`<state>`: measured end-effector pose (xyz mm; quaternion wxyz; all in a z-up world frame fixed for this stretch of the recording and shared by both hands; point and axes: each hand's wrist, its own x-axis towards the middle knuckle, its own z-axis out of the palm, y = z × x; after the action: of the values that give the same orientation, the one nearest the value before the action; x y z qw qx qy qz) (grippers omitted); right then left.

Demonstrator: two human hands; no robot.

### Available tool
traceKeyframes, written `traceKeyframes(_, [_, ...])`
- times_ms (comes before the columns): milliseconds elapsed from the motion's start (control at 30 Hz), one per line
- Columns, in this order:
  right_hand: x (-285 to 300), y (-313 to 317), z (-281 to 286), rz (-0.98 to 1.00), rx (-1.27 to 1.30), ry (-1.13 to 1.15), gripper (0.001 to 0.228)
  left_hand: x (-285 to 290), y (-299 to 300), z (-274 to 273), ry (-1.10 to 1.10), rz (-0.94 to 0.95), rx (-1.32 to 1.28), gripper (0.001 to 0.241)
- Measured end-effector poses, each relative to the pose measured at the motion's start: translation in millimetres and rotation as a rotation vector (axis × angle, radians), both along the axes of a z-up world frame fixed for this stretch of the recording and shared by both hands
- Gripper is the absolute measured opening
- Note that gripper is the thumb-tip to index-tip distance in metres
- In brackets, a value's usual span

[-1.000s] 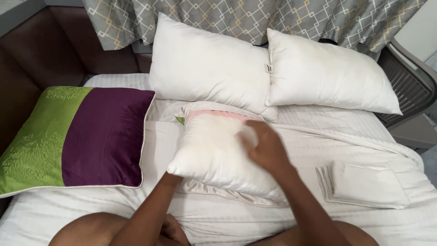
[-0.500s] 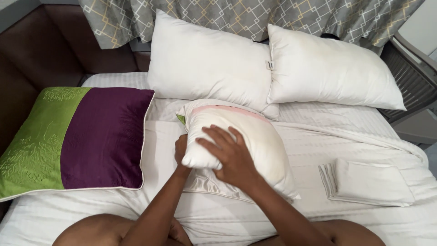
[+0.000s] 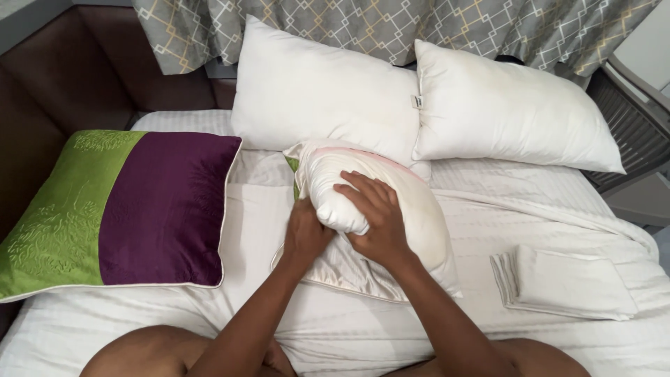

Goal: The person sits on a bed and puts a satin pillowcase onto a pillow. They insert the pillow into the case, adjust the fabric, and zip the closure. They then handle a green and purple pillow and a folded pillowcase before arranging the pillows on the bed.

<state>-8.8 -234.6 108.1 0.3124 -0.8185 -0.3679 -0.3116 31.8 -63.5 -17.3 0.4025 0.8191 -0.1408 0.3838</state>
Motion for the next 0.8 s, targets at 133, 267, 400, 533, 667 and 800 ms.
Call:
traceKeyframes(133, [3,-8,5,0.026,0.057,0.062,0.059,-7,3,29,0.105,-0.018,0.204,0.022])
traceKeyframes(267, [8,-15,9,0.112,0.122,0.141,0.059,4,7,15,0.202,0.056,0.532,0.013])
traceKeyframes(400, [4,-17,14,0.155,0.143,0.181,0.065,15,-3,-6,0.228,0.235,0.872,0.021])
traceKeyframes(533, [6,-13,0,0.161,0.214,0.064,0.068,9,-4,22,0.299,0.252,0.923,0.024])
traceKeyframes(667, [13,-15,-22,0.034,-0.098,-0.266,0.055,12,8,33,0.366,0.086,0.683,0.027])
traceKeyframes(800, [7,-8,-20,-0.035,-0.249,-0.258,0.05,22,20,18,0.437,-0.035,0.536,0.027])
